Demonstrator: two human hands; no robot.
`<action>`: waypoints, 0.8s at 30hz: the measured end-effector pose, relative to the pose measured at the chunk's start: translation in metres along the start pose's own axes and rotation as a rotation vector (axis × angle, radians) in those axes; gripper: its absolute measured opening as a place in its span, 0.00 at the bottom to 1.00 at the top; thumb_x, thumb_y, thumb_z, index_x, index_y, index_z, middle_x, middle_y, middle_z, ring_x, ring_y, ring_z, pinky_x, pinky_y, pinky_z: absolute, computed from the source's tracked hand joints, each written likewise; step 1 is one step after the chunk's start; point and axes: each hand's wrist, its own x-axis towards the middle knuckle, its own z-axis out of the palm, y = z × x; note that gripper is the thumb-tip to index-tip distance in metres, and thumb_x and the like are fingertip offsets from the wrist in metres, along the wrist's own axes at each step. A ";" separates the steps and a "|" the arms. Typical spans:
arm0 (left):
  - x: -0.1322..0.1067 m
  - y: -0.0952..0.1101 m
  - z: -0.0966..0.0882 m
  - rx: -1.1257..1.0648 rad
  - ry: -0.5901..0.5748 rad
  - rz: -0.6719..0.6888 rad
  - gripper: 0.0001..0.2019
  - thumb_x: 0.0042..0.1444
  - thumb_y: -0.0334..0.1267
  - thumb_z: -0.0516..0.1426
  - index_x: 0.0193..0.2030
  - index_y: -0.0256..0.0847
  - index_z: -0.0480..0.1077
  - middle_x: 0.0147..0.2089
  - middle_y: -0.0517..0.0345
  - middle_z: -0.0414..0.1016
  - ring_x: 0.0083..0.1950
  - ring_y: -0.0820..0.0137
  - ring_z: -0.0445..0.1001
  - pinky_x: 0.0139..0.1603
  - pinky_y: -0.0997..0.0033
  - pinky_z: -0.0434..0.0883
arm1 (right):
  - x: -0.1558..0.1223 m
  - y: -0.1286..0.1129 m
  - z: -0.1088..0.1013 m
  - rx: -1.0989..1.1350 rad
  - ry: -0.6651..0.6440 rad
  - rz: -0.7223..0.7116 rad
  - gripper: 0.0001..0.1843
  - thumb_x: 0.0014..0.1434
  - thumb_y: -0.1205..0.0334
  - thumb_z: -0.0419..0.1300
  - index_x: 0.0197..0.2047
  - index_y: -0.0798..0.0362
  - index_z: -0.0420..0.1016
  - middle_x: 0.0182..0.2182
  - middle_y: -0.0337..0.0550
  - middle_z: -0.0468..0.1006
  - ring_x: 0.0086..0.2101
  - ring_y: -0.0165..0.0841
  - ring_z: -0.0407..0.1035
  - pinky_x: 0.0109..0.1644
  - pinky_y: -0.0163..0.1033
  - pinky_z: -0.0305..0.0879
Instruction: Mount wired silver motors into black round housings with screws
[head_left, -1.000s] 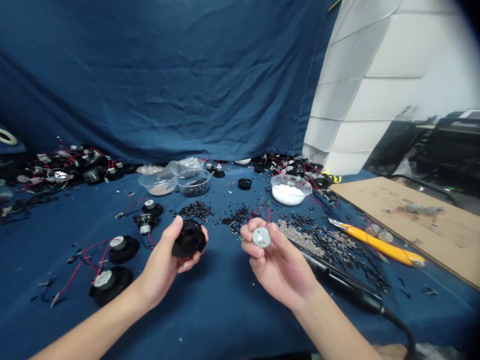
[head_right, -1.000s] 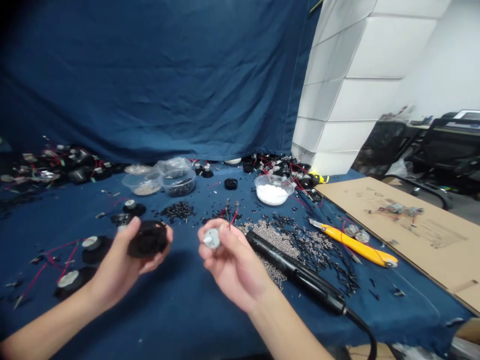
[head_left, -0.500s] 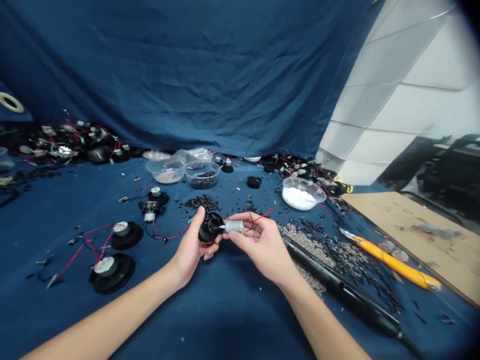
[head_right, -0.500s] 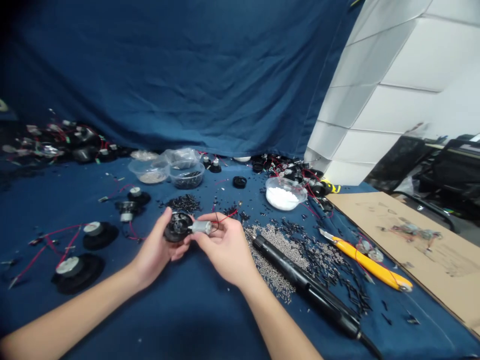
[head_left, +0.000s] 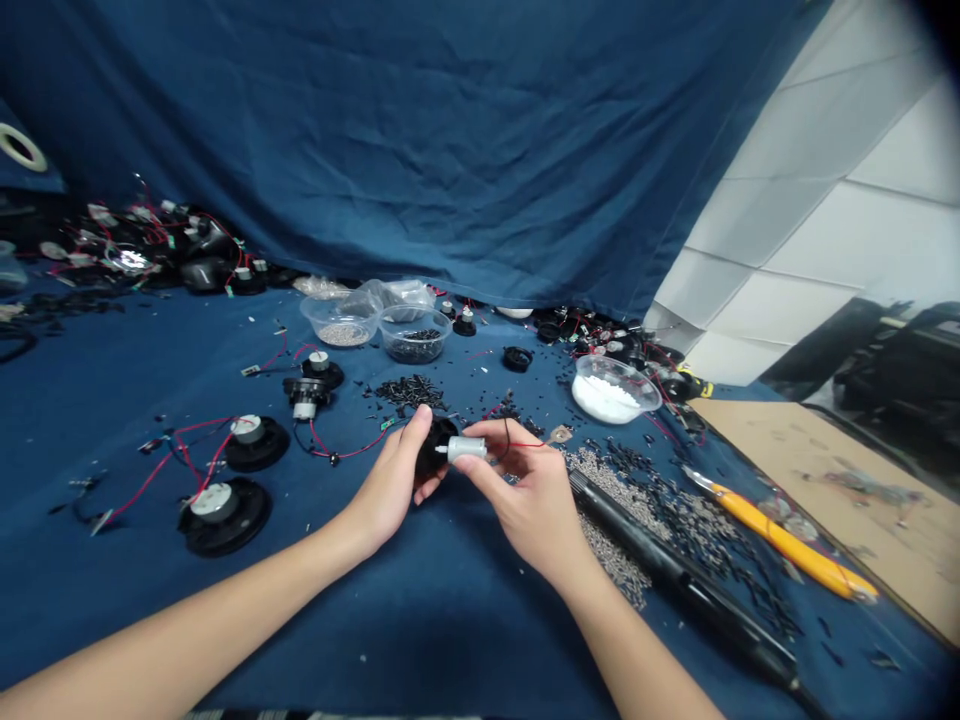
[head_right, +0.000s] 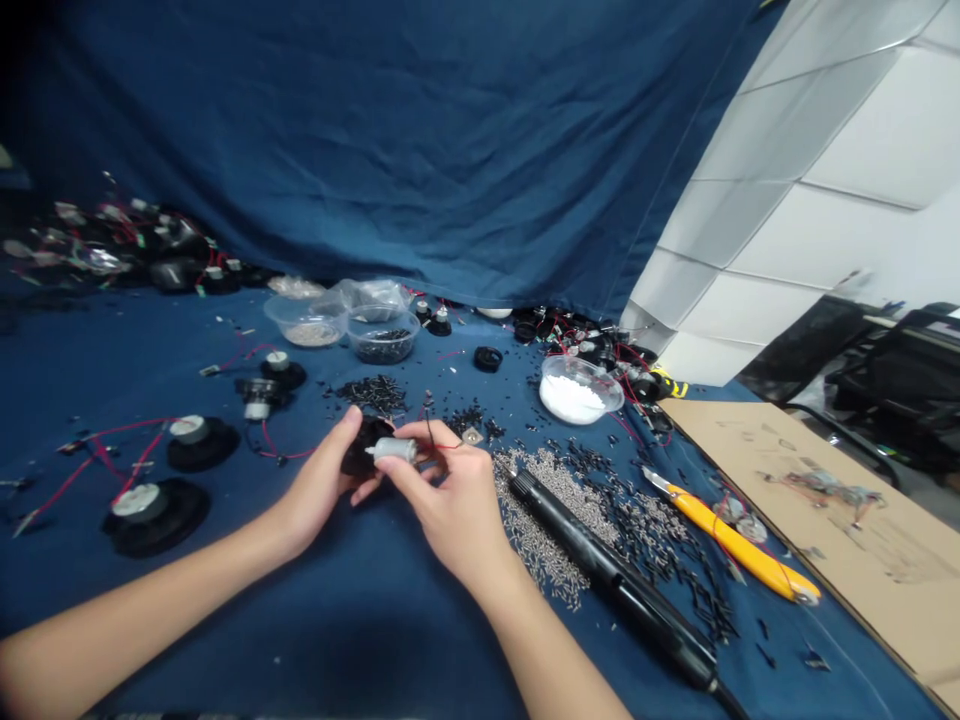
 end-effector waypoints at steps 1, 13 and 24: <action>0.000 0.001 0.000 0.002 0.005 0.009 0.30 0.59 0.65 0.47 0.24 0.37 0.63 0.19 0.62 0.61 0.17 0.77 0.57 0.17 0.78 0.54 | 0.000 0.000 0.000 0.004 -0.006 0.013 0.07 0.61 0.62 0.64 0.43 0.52 0.74 0.34 0.37 0.77 0.33 0.30 0.73 0.33 0.31 0.67; -0.001 0.004 0.001 0.053 0.008 0.039 0.31 0.59 0.65 0.46 0.23 0.38 0.63 0.19 0.61 0.62 0.18 0.76 0.59 0.19 0.77 0.57 | 0.008 0.002 -0.003 0.348 -0.031 0.307 0.17 0.50 0.56 0.72 0.39 0.56 0.74 0.32 0.43 0.79 0.34 0.33 0.75 0.41 0.35 0.72; -0.001 0.002 0.000 0.072 0.006 0.048 0.31 0.61 0.63 0.44 0.21 0.37 0.63 0.18 0.61 0.61 0.19 0.76 0.59 0.21 0.77 0.59 | 0.004 0.007 -0.007 0.605 -0.100 0.416 0.19 0.50 0.59 0.74 0.43 0.56 0.75 0.38 0.45 0.79 0.39 0.31 0.75 0.47 0.34 0.70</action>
